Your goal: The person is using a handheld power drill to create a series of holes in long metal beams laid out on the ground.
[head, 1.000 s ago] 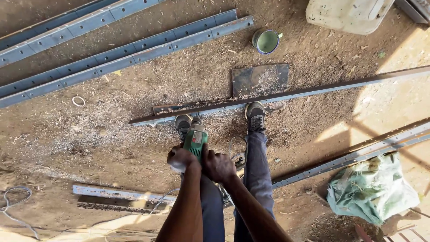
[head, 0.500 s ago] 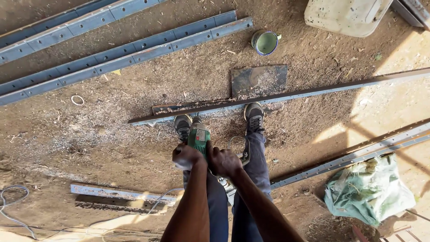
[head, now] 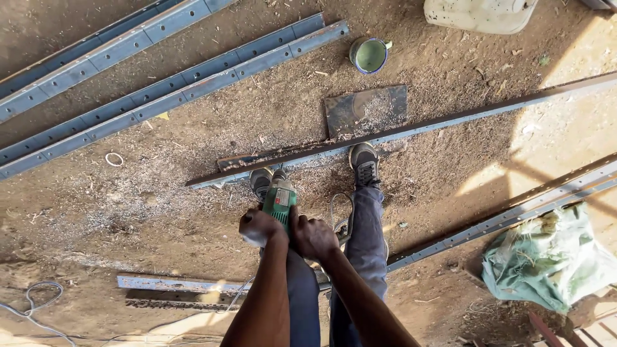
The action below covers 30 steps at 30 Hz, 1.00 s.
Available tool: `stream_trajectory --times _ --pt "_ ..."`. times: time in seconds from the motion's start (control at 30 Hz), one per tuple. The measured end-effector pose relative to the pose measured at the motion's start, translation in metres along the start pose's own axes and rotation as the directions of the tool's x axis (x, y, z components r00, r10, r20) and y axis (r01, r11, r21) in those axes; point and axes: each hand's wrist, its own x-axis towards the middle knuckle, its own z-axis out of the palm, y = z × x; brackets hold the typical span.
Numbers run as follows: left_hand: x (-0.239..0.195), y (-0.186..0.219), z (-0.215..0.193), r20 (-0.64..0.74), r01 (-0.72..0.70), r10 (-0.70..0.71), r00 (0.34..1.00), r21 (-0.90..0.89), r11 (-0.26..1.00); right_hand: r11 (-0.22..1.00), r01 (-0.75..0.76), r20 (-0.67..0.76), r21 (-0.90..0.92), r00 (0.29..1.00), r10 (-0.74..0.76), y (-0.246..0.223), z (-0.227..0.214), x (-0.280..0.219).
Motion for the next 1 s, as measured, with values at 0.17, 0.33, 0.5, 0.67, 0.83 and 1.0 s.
stream_trajectory --times 0.17,0.33,0.5,0.67,0.83,1.0 --pt "0.002 0.002 -0.001 0.015 -0.009 0.009 1.0 -0.014 1.0 0.999 -0.024 0.045 0.042 0.999 0.023 -0.001 0.004 0.001" --pt "0.006 -0.005 0.004 0.034 -0.032 0.035 0.999 -0.07 0.997 0.999 -0.027 -0.033 0.029 0.999 0.028 -0.004 -0.002 0.003" --pt "0.015 -0.015 0.014 0.005 -0.017 0.018 1.0 -0.045 0.999 1.0 0.009 -0.06 0.016 0.998 -0.008 -0.002 -0.006 0.003" --pt "-0.005 0.01 0.001 -0.007 -0.009 0.009 1.0 -0.052 0.999 0.998 -0.021 -0.048 0.051 0.999 0.023 0.001 -0.014 0.003" --pt "0.005 0.01 0.003 0.03 0.011 -0.009 1.0 -0.062 0.998 0.996 -0.047 0.052 0.081 0.998 0.043 -0.006 -0.04 0.011" --pt "0.019 0.0 0.009 0.045 0.047 -0.042 0.998 -0.122 0.991 0.995 -0.029 0.079 0.094 0.997 0.021 -0.008 -0.029 0.018"
